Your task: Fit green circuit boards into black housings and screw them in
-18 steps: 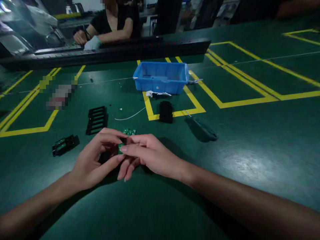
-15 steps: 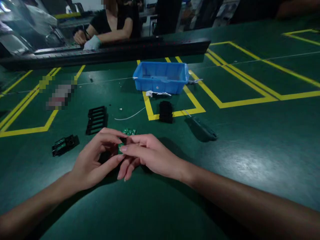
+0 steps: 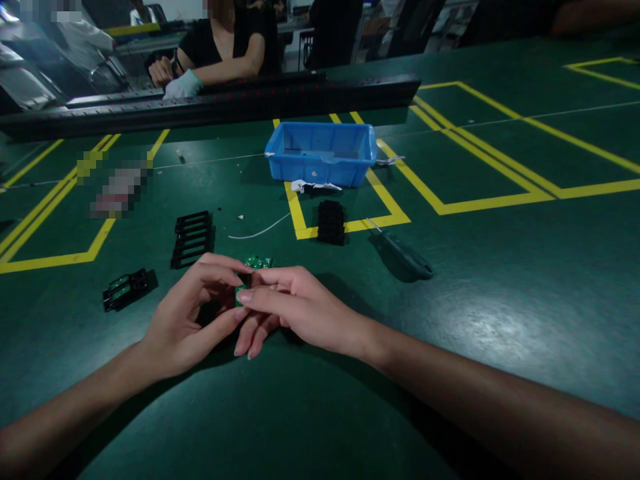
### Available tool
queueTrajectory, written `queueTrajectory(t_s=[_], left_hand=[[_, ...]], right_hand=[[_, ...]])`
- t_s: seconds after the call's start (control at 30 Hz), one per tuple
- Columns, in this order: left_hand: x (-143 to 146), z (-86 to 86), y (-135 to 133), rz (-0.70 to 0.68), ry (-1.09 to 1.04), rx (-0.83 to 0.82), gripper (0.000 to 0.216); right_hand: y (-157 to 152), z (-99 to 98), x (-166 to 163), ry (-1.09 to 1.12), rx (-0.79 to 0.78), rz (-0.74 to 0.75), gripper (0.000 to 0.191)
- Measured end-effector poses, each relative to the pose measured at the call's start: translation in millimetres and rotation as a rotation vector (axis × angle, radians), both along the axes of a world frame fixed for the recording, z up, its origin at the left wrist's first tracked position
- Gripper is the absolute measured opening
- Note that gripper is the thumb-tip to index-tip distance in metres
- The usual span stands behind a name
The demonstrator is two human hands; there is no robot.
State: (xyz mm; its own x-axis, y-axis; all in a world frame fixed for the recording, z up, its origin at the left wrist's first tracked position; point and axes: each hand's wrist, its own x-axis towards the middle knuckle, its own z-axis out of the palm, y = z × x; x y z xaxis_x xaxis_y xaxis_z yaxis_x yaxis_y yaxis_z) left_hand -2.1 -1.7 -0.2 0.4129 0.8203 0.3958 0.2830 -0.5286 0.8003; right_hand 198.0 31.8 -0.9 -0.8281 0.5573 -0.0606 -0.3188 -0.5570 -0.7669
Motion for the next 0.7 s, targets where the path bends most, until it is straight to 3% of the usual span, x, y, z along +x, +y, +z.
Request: queueTrajectory(t_s=[0.7], left_hand=[[0.0, 0.5, 0.3, 0.018, 0.009, -0.004, 0.034]], right_hand=[[0.5, 1.2, 0.4, 0.004, 0.001, 0.007, 0.011]])
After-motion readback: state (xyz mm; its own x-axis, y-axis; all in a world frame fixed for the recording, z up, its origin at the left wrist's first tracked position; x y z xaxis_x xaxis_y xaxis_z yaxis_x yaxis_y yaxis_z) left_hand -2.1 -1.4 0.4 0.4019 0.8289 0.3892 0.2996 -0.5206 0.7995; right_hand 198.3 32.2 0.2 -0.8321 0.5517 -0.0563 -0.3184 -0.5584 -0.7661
